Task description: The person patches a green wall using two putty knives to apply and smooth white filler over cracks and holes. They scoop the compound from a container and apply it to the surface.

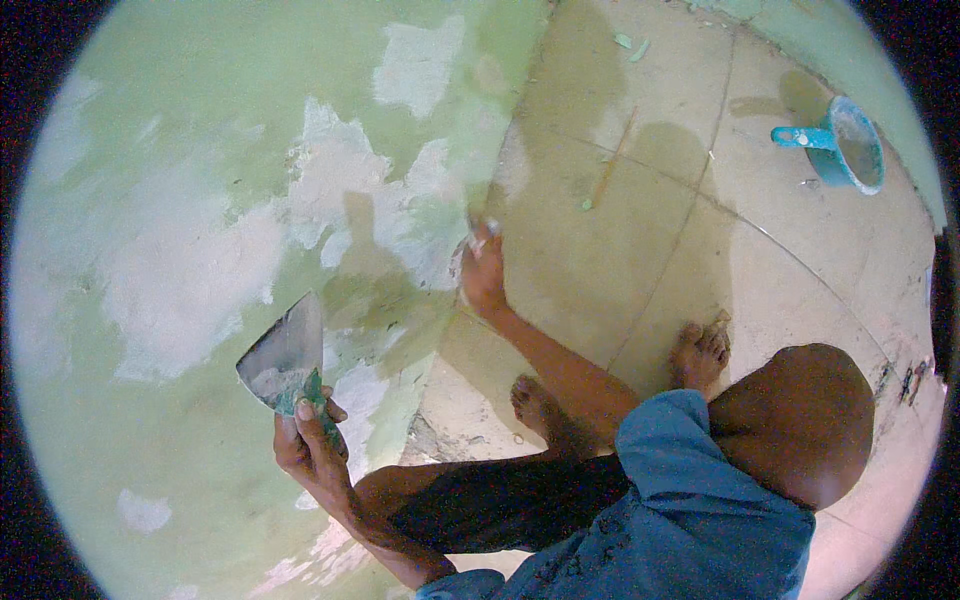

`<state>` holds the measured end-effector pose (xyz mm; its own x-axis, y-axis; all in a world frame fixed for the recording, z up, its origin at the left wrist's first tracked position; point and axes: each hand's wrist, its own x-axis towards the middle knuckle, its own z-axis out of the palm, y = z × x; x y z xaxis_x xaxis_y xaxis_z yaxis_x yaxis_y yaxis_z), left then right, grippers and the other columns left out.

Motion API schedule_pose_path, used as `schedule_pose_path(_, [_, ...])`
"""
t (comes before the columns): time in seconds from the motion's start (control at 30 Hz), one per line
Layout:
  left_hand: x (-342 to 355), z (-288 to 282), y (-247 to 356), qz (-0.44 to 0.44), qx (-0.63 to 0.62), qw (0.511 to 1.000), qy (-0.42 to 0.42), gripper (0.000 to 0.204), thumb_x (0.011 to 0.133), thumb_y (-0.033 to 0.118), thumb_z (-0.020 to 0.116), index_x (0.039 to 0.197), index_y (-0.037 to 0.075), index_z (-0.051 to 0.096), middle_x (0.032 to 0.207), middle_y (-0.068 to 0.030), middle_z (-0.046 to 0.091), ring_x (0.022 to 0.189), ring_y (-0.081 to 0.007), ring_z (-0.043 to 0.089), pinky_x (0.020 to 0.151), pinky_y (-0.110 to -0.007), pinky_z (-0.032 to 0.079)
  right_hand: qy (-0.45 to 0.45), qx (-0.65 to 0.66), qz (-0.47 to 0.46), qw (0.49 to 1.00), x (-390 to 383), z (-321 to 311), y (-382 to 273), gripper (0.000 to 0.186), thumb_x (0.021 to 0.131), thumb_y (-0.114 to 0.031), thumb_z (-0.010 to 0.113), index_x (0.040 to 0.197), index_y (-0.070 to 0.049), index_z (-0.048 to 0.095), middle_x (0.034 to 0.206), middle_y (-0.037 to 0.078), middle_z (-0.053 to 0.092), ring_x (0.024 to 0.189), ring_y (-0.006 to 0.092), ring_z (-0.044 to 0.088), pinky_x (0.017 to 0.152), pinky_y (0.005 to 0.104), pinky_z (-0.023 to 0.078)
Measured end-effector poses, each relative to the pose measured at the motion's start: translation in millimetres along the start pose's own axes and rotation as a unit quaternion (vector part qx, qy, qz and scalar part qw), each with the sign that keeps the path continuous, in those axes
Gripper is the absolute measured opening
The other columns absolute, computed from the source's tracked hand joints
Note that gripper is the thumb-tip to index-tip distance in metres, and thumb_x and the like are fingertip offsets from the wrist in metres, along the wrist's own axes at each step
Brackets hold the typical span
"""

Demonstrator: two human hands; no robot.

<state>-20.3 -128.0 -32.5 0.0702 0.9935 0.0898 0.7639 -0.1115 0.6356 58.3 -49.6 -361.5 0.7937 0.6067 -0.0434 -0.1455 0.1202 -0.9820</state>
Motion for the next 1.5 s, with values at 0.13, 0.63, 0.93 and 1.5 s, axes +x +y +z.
schedule_pose_path(0.13, [-10.8,-8.7,-6.3,0.004,0.000,1.000,-0.013,0.031,0.095,0.025,0.049,0.097,-0.003,0.060,0.078,-0.0071,0.061,0.060,-0.0106,0.050,0.055,-0.023,0.037,0.037,-0.026,0.017,0.999,56.7,-2.0,-11.7,0.062,0.077,0.008,0.049,0.137,-0.006,0.040,0.130,0.024,0.045,0.117,0.0407,0.042,0.102,0.0466,0.033])
schedule_pose_path(0.63, [-3.4,-0.2,-17.2,0.036,0.014,0.998,-0.042,0.034,0.095,0.031,0.049,0.093,-0.002,0.060,0.076,-0.0061,0.060,0.062,-0.0122,0.051,0.056,-0.026,0.040,0.097,0.067,0.078,0.990,127.6,-43.0,-18.1,0.031,0.082,-0.001,0.053,0.113,0.005,0.053,0.106,0.019,0.059,0.097,0.0297,0.056,0.086,0.0387,0.042])
schedule_pose_path(0.93, [-3.7,0.2,-13.8,0.052,0.030,0.997,-0.050,0.034,0.094,0.029,0.049,0.092,-0.003,0.060,0.079,-0.0094,0.060,0.063,-0.0151,0.053,0.057,-0.029,0.042,0.019,-0.151,-0.016,0.988,135.8,8.2,10.5,0.071,0.074,0.003,0.056,0.141,-0.002,0.034,0.120,0.023,0.049,0.113,0.0386,0.041,0.102,0.0401,0.031])
schedule_pose_path(1.5, [-9.2,2.6,-20.3,0.053,0.033,0.995,-0.072,0.029,0.092,0.025,0.051,0.093,-0.002,0.059,0.078,-0.0087,0.059,0.064,-0.0153,0.052,0.057,-0.029,0.041,0.010,-0.115,0.100,0.988,181.1,-17.5,-8.1,0.025,0.078,-0.015,0.057,0.092,0.006,0.059,0.087,0.022,0.062,0.081,0.0324,0.060,0.071,0.0443,0.047])
